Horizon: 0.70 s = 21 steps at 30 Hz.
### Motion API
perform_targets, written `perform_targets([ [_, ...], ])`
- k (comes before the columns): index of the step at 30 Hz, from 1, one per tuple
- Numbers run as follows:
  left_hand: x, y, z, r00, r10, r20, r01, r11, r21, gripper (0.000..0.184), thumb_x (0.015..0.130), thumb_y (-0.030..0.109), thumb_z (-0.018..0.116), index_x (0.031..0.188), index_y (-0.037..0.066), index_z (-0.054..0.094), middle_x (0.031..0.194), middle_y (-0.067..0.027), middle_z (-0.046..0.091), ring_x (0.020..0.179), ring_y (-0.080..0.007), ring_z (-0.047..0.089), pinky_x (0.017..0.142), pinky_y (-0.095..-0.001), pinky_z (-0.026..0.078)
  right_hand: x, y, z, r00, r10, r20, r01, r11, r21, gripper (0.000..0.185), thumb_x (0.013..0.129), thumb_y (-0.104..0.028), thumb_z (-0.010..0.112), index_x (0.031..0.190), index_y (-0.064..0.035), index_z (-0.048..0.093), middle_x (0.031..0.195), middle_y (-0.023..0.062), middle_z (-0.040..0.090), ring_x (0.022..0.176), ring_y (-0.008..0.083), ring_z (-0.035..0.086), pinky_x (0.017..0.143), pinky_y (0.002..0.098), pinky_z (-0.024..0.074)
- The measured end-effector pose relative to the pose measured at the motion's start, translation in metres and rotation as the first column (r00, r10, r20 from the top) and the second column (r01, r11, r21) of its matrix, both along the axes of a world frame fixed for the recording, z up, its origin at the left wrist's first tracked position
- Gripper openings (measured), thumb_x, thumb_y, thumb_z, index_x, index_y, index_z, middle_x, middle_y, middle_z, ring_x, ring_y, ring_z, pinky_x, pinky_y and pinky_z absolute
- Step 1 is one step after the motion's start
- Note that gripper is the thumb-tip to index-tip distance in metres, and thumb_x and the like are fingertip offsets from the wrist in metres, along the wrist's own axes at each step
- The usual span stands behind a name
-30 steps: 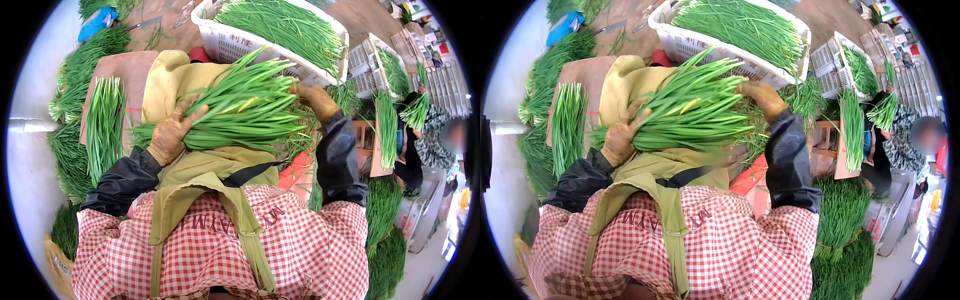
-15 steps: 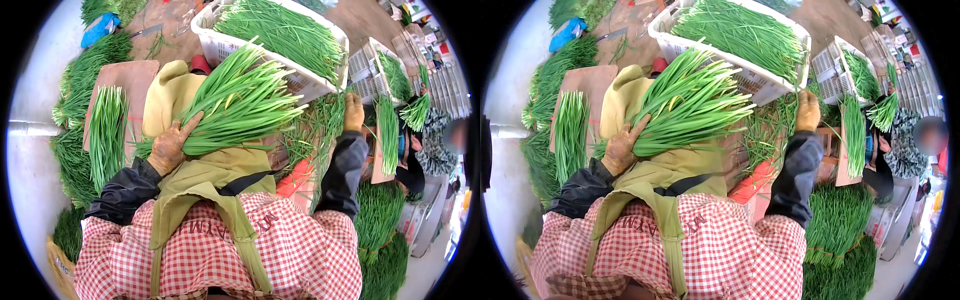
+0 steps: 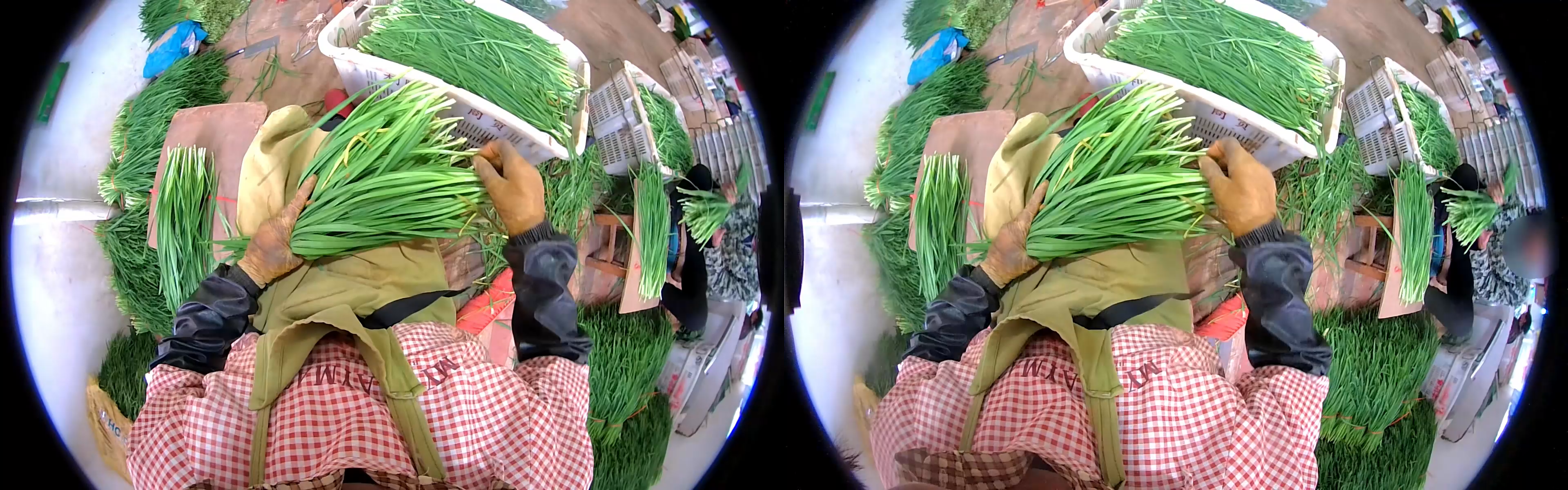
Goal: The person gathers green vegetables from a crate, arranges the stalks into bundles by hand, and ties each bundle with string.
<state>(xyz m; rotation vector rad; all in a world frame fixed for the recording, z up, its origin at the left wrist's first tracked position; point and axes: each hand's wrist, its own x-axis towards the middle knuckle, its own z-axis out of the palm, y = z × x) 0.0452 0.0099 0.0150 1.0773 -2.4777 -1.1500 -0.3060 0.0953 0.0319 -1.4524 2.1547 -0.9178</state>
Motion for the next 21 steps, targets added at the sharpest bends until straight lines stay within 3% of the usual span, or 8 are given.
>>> perform_targets([
  [4,0.004,0.003,-0.008,1.0,0.015,0.021,-0.013,0.994,-0.111,0.088,0.076,0.026,0.074,0.149,0.021,0.024,0.119,-0.0205,0.058,0.103,-0.0339,0.061,0.084,-0.0381,0.051,0.007,-0.04,0.01,0.834,0.293,-0.468,-0.241,0.956,0.169,0.045,0.079,-0.048,0.065,0.105,-0.0121,0.066,0.085,0.0165,0.067,0.085,0.0336,0.064,0.078,0.043,0.0475],
  [7,0.009,0.007,-0.004,0.954,0.016,0.3,0.05,0.977,-0.209,0.086,0.075,0.028,0.073,0.148,0.029,0.026,0.121,-0.0238,0.055,0.1,-0.0371,0.062,0.078,-0.0402,0.053,0.025,-0.065,-0.015,0.775,0.5,-0.385,-0.521,0.852,0.059,0.036,0.077,-0.04,0.068,0.098,-0.0103,0.068,0.082,0.0184,0.065,0.082,0.0345,0.063,0.075,0.0424,0.0476],
  [9,0.011,0.009,0.002,0.966,0.047,0.256,0.029,0.957,-0.288,0.081,0.074,0.028,0.072,0.144,0.033,0.033,0.127,-0.0244,0.05,0.093,-0.0376,0.064,0.072,-0.0415,0.054,0.036,-0.064,-0.021,0.828,0.502,-0.251,-0.525,0.85,-0.03,0.028,0.077,-0.033,0.067,0.094,-0.0096,0.067,0.077,0.0162,0.064,0.077,0.0348,0.062,0.07,0.0434,0.0469],
  [13,0.005,0.006,0.027,0.989,0.027,0.145,0.042,0.891,-0.452,0.068,0.076,0.028,0.071,0.138,0.031,0.044,0.136,-0.0205,0.043,0.084,-0.0356,0.066,0.07,-0.0408,0.055,0.034,-0.045,-0.031,0.748,0.368,-0.552,-0.491,0.867,-0.086,0.017,0.077,-0.023,0.065,0.087,-0.0089,0.064,0.073,0.0114,0.063,0.072,0.0334,0.061,0.065,0.0449,0.044],
  [15,-0.003,0.003,0.037,0.957,-0.017,0.289,0.131,0.916,-0.38,0.069,0.076,0.029,0.07,0.139,0.032,0.043,0.137,-0.0211,0.043,0.089,-0.0348,0.066,0.072,-0.0395,0.055,0.021,-0.032,-0.057,0.576,0.37,-0.729,-0.3,0.925,0.232,0.012,0.081,-0.021,0.061,0.081,-0.0094,0.063,0.066,0.0095,0.063,0.065,0.0308,0.063,0.061,0.0426,0.0452],
  [18,-0.002,0.001,0.036,0.934,-0.028,0.357,0.172,0.909,-0.379,0.069,0.077,0.029,0.069,0.14,0.031,0.041,0.137,-0.0204,0.042,0.089,-0.0343,0.065,0.073,-0.0392,0.055,-0.013,-0.01,-0.065,0.934,0.298,-0.194,-0.253,0.941,0.226,0.018,0.088,-0.024,0.056,0.087,-0.0064,0.063,0.07,0.0092,0.065,0.065,0.0286,0.064,0.064,0.0405,0.0479],
  [19,-0.001,0.0,0.033,0.935,-0.032,0.354,0.175,0.909,-0.379,0.069,0.077,0.029,0.069,0.14,0.031,0.041,0.137,-0.0204,0.042,0.089,-0.0343,0.065,0.073,-0.0392,0.055,-0.021,-0.004,-0.063,0.967,0.181,0.179,-0.224,0.939,0.261,0.021,0.089,-0.025,0.056,0.09,-0.0055,0.063,0.073,0.0101,0.066,0.066,0.0297,0.063,0.065,0.0399,0.0486],
  [21,0.001,-0.003,0.023,0.96,-0.051,0.275,0.159,0.91,-0.383,0.071,0.077,0.028,0.068,0.142,0.028,0.038,0.135,-0.0207,0.045,0.089,-0.0352,0.065,0.073,-0.0394,0.055,-0.039,0.0,-0.069,0.93,0.254,0.267,-0.323,0.91,0.26,0.022,0.089,-0.027,0.056,0.093,-0.0055,0.063,0.076,0.0117,0.066,0.069,0.0309,0.062,0.067,0.04,0.0486],
])
